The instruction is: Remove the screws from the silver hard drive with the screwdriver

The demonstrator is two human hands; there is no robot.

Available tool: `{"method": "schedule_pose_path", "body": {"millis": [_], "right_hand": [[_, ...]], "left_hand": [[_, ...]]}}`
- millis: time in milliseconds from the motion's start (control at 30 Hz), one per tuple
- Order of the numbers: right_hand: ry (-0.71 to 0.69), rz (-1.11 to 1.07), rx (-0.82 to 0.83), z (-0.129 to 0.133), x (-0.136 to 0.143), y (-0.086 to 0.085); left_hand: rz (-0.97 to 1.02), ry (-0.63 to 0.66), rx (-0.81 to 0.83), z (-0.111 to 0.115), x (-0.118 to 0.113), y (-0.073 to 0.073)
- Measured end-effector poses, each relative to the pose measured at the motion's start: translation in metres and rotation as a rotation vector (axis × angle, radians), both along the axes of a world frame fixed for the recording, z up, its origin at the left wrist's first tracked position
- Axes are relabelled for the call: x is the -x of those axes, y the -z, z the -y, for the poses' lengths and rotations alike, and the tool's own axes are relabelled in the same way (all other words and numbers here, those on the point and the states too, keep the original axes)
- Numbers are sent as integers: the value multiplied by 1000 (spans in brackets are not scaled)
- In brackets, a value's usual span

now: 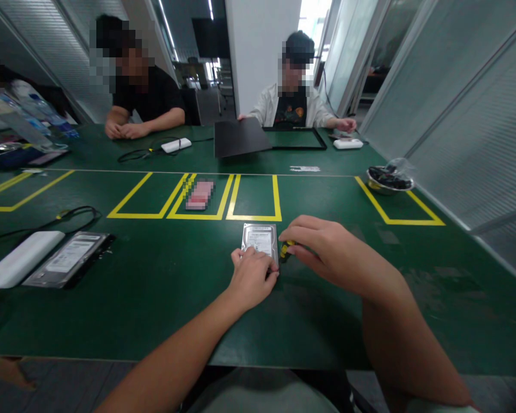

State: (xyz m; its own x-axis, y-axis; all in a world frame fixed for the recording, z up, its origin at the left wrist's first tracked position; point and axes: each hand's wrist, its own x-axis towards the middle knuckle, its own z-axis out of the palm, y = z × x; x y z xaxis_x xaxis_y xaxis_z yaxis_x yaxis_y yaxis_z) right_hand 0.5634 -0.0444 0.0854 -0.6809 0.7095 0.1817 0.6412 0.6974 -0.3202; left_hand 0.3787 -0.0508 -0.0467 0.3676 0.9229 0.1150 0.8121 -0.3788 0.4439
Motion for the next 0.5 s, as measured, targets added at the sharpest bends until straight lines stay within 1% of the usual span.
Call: {"method": "schedule_pose_path", "body": {"millis": [167,333,500], "right_hand": [[-24,-13,30,0,0,-1],[-34,-32,9,0,0,0],[24,13,-5,1,-1,1]], "left_hand": [[1,-3,5,0,-1,0],[-2,2,11,0,-1,-1],[-7,-10,22,0,-1,-2]]}}
